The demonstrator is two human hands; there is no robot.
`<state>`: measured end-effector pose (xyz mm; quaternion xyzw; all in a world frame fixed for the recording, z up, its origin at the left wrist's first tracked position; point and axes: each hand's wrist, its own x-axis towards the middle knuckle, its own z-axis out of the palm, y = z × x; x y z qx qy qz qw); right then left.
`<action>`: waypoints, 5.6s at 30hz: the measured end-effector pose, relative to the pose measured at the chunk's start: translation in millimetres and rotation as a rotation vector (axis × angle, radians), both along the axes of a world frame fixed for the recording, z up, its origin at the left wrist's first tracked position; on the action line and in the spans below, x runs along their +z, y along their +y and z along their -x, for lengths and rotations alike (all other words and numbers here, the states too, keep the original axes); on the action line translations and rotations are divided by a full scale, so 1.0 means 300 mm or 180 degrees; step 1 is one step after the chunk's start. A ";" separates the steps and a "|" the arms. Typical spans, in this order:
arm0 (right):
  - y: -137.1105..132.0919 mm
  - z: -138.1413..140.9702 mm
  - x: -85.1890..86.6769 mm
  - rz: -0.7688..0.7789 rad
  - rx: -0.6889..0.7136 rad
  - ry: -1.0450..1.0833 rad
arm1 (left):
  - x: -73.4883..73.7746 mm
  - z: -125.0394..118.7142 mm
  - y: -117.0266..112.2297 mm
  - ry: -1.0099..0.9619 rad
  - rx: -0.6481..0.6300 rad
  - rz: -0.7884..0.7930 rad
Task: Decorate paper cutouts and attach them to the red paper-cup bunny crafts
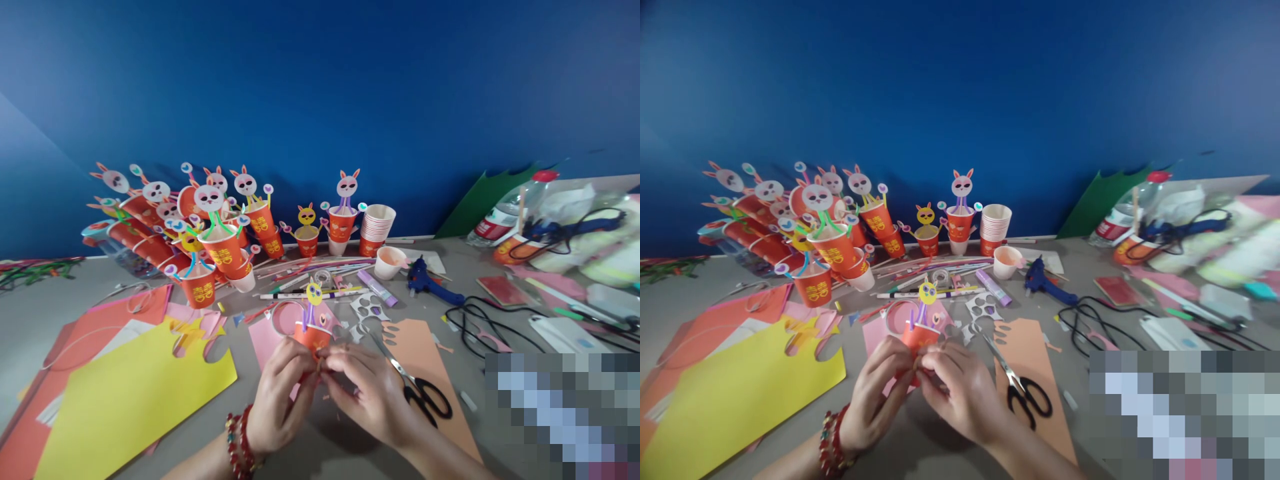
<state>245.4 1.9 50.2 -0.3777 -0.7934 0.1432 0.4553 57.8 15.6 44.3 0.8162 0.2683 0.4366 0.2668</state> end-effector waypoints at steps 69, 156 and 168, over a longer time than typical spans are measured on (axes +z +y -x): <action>0.049 -0.045 -0.015 0.2663 0.0703 0.1305 | 0.008 0.006 0.012 -0.0245 0.0071 0.0663; 0.273 -0.008 0.134 0.1029 0.0292 -0.0747 | -0.130 -0.035 0.060 -0.2723 -0.0849 0.3925; 0.267 0.007 0.113 0.1115 0.0282 -0.0900 | -0.121 -0.037 0.056 -0.2784 -0.0783 0.4006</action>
